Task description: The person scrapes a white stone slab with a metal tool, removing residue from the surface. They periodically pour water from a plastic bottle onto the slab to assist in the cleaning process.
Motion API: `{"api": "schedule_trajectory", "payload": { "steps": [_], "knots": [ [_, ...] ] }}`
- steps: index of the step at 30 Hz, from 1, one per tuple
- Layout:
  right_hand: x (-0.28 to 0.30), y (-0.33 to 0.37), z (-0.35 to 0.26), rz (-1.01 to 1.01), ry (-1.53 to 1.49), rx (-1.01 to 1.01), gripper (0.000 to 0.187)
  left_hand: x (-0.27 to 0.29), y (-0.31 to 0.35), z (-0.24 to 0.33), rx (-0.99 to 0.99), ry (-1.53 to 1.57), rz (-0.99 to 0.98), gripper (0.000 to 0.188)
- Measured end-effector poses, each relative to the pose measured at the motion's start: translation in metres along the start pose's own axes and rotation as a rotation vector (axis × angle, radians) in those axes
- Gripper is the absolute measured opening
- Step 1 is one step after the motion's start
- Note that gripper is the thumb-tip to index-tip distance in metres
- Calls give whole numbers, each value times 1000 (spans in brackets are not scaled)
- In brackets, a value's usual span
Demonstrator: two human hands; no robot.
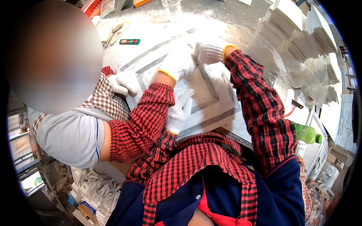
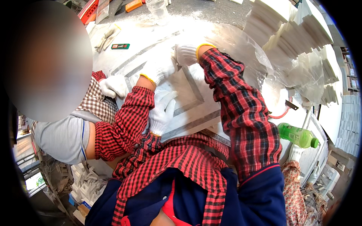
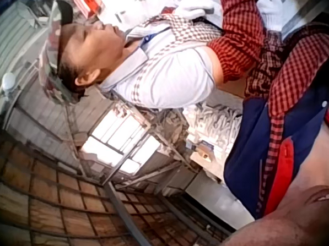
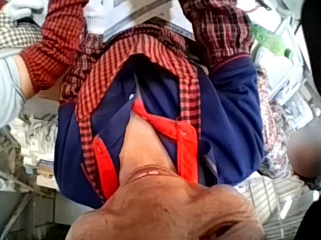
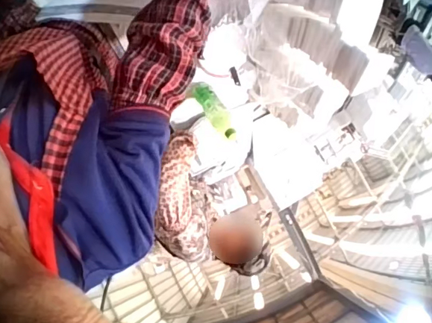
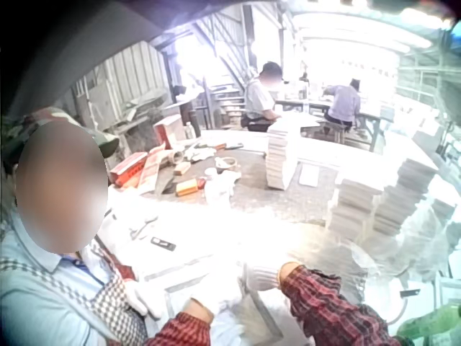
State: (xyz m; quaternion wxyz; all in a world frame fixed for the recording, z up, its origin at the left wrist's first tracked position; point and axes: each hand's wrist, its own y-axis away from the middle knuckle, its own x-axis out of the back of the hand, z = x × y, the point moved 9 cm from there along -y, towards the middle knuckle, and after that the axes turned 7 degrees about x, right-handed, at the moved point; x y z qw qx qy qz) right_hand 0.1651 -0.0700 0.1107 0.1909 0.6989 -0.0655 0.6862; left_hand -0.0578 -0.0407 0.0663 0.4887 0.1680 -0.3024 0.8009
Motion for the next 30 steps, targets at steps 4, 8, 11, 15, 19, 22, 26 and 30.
{"api": "schedule_trajectory", "payload": {
  "steps": [4, 8, 11, 15, 19, 22, 26, 30],
  "knots": [
    [16, 6, -3, -16, -64, 11, 28, 13, -2, 2, -5, -23, 8, 25],
    [18, 13, -4, 32, -134, -29, 26, 12, 0, -2, -16, -25, 26, 25],
    [7, 23, 6, 113, -267, -95, 24, 6, -5, -1, -48, -9, 17, 25],
    [3, 19, 4, 97, -193, -104, 23, 7, -7, 5, -67, -34, 18, 26],
    [8, 18, 3, 228, -196, -77, 26, 9, -4, 4, -54, -54, 29, 24],
    [10, 16, 0, 141, -123, -67, 26, 9, -4, 2, -20, -59, 19, 25],
    [12, 17, 2, 113, -104, -48, 23, 6, -5, 4, -31, -55, 19, 25],
    [13, 25, 8, 82, -256, -120, 26, 6, -5, 4, -66, -61, 23, 24]
  ]
}}
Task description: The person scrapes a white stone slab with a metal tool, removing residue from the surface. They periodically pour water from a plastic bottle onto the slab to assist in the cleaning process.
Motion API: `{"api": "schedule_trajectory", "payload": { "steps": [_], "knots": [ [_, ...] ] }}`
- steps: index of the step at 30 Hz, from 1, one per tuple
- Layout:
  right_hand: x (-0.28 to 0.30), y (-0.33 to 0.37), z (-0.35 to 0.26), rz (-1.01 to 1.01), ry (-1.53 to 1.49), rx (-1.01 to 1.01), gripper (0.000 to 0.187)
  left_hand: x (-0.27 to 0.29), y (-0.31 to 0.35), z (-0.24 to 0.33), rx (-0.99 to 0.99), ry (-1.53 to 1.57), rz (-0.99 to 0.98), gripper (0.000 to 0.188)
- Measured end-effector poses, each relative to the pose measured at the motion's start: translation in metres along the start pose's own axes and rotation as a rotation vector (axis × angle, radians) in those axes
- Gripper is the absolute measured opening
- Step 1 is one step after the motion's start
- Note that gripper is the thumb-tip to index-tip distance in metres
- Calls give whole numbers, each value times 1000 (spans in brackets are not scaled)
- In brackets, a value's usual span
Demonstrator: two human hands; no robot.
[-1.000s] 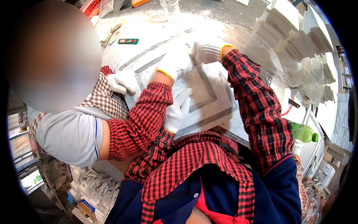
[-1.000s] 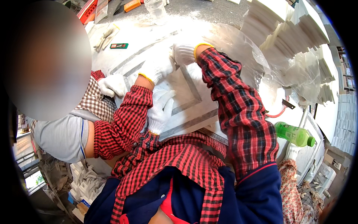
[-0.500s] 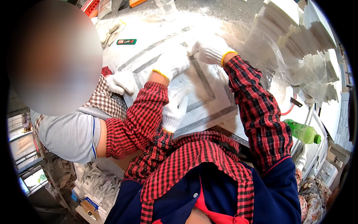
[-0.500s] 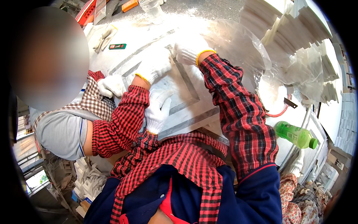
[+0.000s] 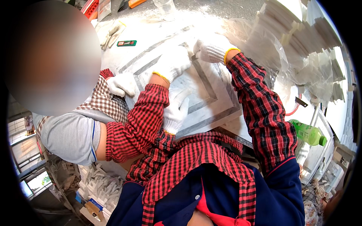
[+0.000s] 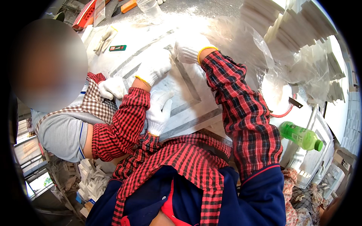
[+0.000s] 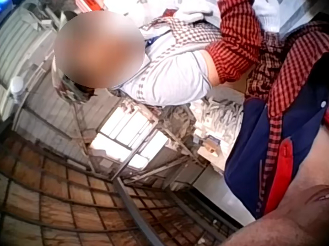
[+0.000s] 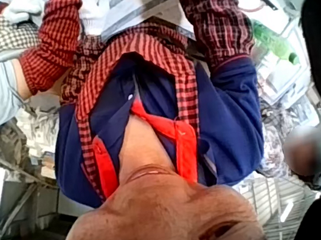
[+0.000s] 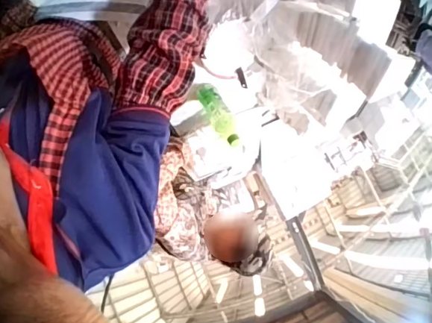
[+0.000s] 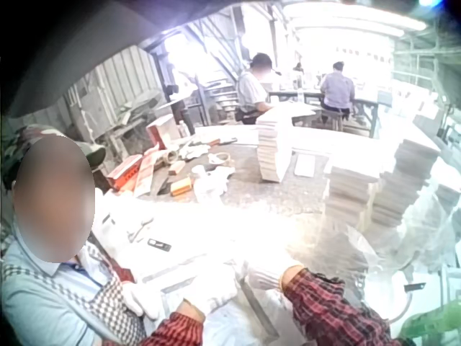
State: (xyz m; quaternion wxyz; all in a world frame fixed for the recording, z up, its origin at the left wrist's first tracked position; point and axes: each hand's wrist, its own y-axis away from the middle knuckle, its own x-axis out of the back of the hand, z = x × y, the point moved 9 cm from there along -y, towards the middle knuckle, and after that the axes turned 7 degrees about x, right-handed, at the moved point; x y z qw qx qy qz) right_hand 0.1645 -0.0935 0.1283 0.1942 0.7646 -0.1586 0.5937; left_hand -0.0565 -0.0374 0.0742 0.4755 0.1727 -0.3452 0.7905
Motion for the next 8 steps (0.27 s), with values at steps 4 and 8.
{"api": "schedule_trajectory", "payload": {
  "steps": [4, 8],
  "knots": [
    [-3, -3, 0, 78, 35, 35, 27, -2, 0, -1, 12, 2, -10, 23],
    [-2, -2, 0, 36, 63, 32, 28, -2, 0, 0, -6, -32, -17, 25]
  ]
}}
